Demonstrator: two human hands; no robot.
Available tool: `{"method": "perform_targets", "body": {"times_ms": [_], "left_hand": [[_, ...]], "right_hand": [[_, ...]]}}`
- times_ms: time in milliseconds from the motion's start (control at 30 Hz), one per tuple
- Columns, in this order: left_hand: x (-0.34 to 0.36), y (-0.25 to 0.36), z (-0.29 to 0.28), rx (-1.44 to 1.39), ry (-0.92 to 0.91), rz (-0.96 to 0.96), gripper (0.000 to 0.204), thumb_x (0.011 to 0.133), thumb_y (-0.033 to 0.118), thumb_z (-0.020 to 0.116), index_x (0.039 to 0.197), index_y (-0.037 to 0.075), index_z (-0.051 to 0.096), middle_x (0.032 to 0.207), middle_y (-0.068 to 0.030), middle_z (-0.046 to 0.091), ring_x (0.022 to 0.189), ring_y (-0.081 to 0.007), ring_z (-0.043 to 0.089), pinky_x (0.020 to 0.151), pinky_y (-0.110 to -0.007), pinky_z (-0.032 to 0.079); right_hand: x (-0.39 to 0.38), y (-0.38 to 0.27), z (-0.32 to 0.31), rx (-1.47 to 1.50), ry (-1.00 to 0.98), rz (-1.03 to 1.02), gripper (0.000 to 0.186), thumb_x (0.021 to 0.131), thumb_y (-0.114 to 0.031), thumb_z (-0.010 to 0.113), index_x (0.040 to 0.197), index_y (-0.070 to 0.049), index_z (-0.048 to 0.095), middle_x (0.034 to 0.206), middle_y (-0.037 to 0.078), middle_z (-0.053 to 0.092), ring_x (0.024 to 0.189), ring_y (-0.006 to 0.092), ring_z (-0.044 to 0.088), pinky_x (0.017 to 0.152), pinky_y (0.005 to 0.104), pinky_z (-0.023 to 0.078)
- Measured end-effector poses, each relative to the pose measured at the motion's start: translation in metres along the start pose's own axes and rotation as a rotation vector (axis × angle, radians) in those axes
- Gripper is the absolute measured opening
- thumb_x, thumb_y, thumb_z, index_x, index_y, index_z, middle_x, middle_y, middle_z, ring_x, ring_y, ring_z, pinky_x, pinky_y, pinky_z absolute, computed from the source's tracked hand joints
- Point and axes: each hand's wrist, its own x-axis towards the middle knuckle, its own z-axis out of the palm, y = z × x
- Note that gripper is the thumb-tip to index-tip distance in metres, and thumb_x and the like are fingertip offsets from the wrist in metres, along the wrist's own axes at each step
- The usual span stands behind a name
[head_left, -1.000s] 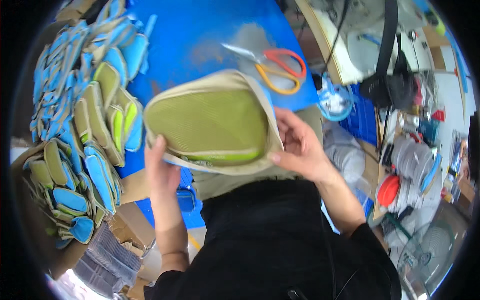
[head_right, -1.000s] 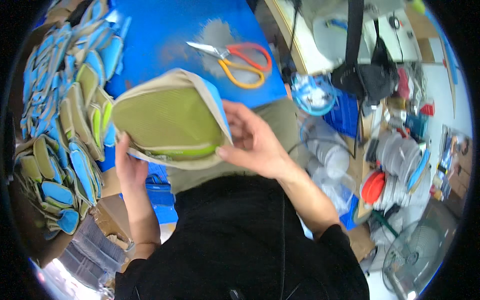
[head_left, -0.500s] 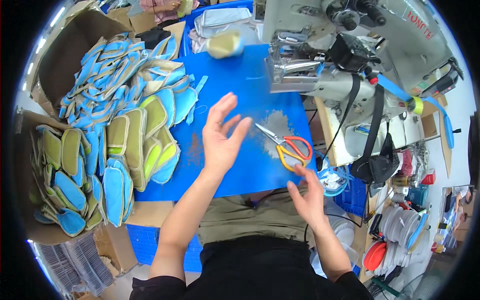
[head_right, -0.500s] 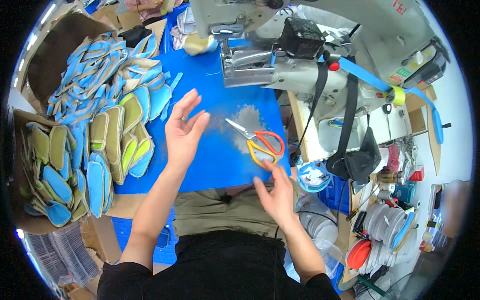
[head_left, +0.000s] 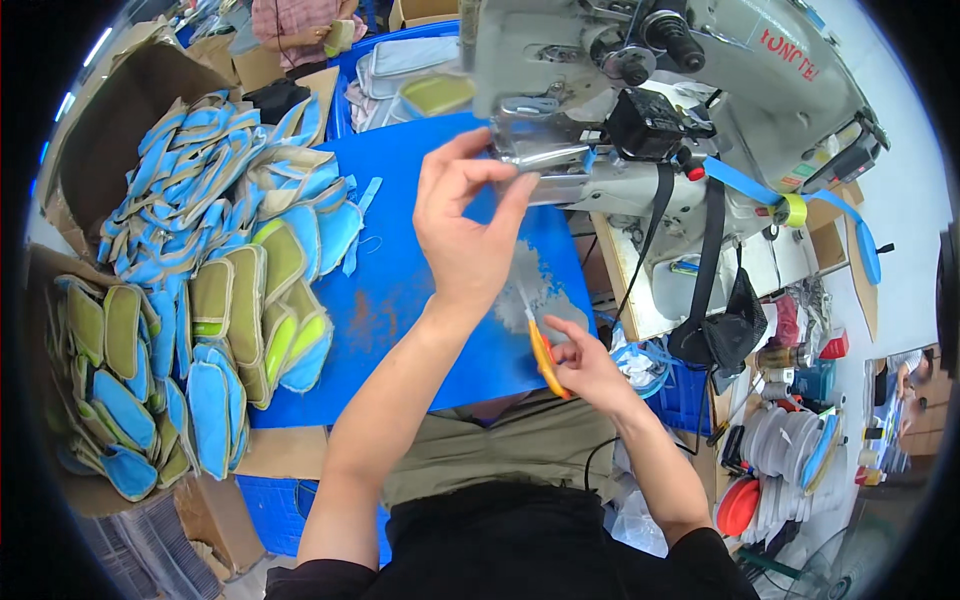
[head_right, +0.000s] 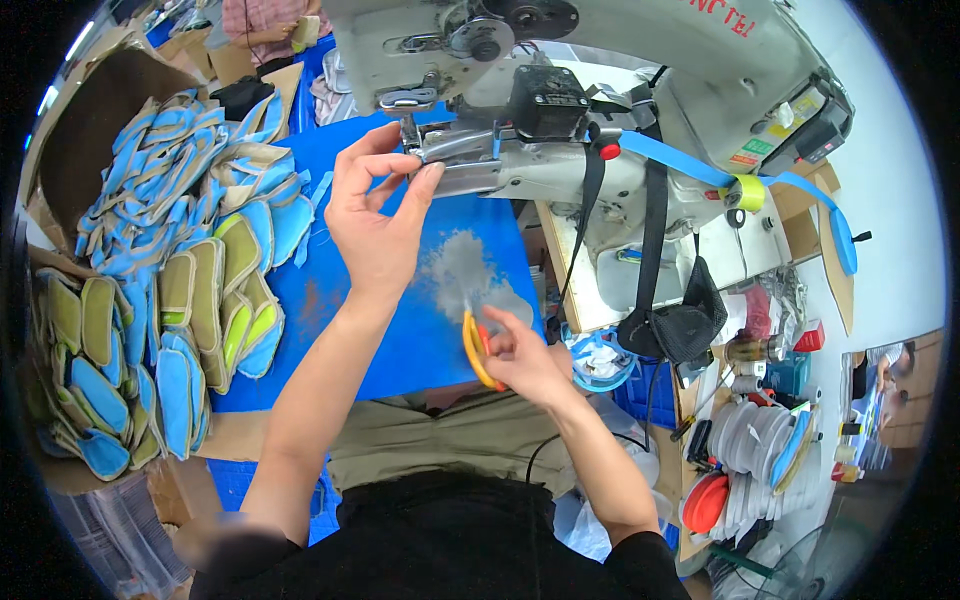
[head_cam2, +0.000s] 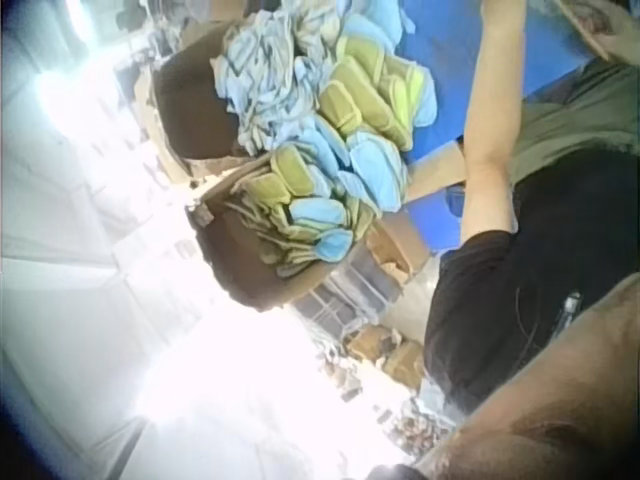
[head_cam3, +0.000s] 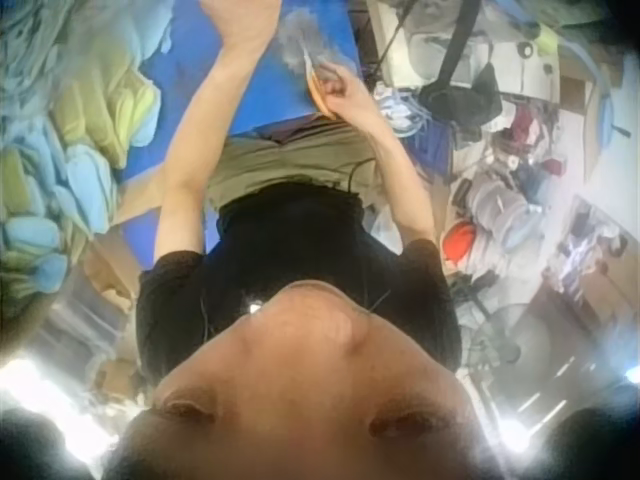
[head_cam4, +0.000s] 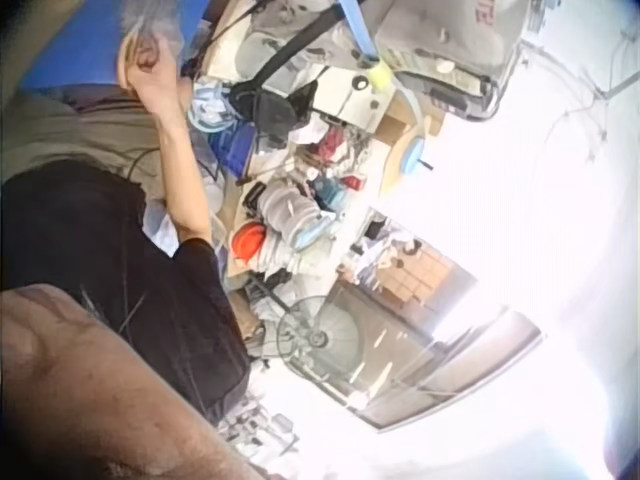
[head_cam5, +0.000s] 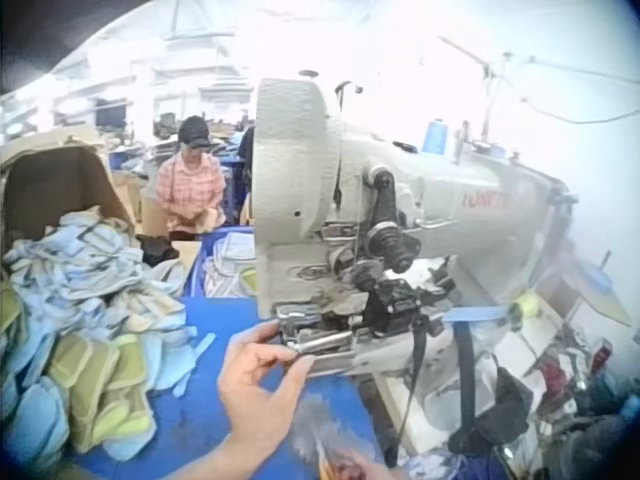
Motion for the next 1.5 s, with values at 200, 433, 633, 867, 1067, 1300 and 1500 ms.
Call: {"method": "perform_targets", "body": {"times_ms": [200, 433, 633, 867, 1067, 1300, 1500], "left_hand": [[0.001, 0.005, -0.001, -0.023, 0.0, -0.09, 0.017, 0.083, 0.0, 0.083, 0.093, 0.002, 0.07, 0.128, -0.0152, 0.061, 0.113, -0.0213, 0.066, 0.089, -0.034, 0.061], [0.003, 0.005, 0.0, -0.063, -0.009, -0.12, 0.016, 0.084, 0.0, 0.082, 0.092, 0.002, 0.068, 0.128, -0.0149, 0.061, 0.114, -0.0212, 0.065, 0.091, -0.036, 0.061], [0.004, 0.004, -0.005, -0.076, -0.029, -0.134, 0.015, 0.085, 0.0, 0.081, 0.092, 0.001, 0.068, 0.129, -0.0158, 0.061, 0.114, -0.0214, 0.066, 0.092, -0.036, 0.061], [0.009, 0.001, -0.018, -0.194, -0.1, -0.207, 0.012, 0.087, 0.001, 0.079, 0.09, 0.0, 0.068, 0.131, -0.0181, 0.06, 0.115, -0.0212, 0.064, 0.093, -0.035, 0.06], [0.014, -0.008, -0.024, -0.258, -0.166, -0.287, 0.011, 0.088, 0.002, 0.077, 0.091, 0.001, 0.067, 0.136, -0.0185, 0.058, 0.117, -0.0217, 0.064, 0.096, -0.035, 0.057], [0.012, -0.017, -0.017, -0.572, -0.157, -0.447, 0.013, 0.09, 0.001, 0.073, 0.098, 0.002, 0.064, 0.141, -0.0183, 0.056, 0.119, -0.0203, 0.061, 0.103, -0.035, 0.05], [0.014, -0.018, -0.018, -0.571, -0.168, -0.538, 0.009, 0.093, 0.009, 0.071, 0.096, 0.004, 0.064, 0.142, -0.0174, 0.056, 0.103, -0.0128, 0.061, 0.093, -0.029, 0.05]], "right_hand": [[-0.049, -0.119, 0.001, 0.745, -0.056, -0.19, 0.088, 0.091, -0.022, 0.074, 0.164, -0.008, 0.027, 0.079, 0.005, 0.058, 0.047, 0.0069, 0.043, 0.043, 0.0204, 0.035], [-0.035, -0.148, -0.026, 0.871, -0.194, -0.217, 0.078, 0.096, -0.022, 0.063, 0.164, -0.01, 0.026, 0.081, 0.009, 0.057, 0.043, 0.0069, 0.042, 0.042, 0.0181, 0.039], [-0.036, -0.155, -0.024, 0.839, -0.193, -0.187, 0.08, 0.095, -0.025, 0.064, 0.163, -0.006, 0.027, 0.081, 0.008, 0.057, 0.042, 0.006, 0.042, 0.042, 0.0172, 0.039], [-0.04, -0.165, -0.004, 0.818, -0.25, -0.136, 0.083, 0.094, -0.028, 0.068, 0.163, -0.005, 0.028, 0.08, 0.007, 0.057, 0.042, 0.0062, 0.042, 0.041, 0.0168, 0.038], [-0.034, -0.172, 0.011, 0.898, -0.217, -0.125, 0.078, 0.096, -0.026, 0.064, 0.163, -0.008, 0.028, 0.084, 0.008, 0.057, 0.043, 0.0072, 0.042, 0.042, 0.0187, 0.037], [-0.029, -0.172, 0.085, 0.714, 0.09, -0.228, 0.072, 0.103, -0.017, 0.059, 0.165, -0.014, 0.023, 0.09, 0.006, 0.057, 0.049, 0.0087, 0.046, 0.045, 0.0222, 0.039], [-0.036, -0.183, 0.083, 1.077, -0.01, -0.214, 0.07, 0.105, -0.015, 0.055, 0.165, -0.014, 0.019, 0.088, 0.006, 0.055, 0.054, 0.01, 0.053, 0.048, 0.0236, 0.042]]}}
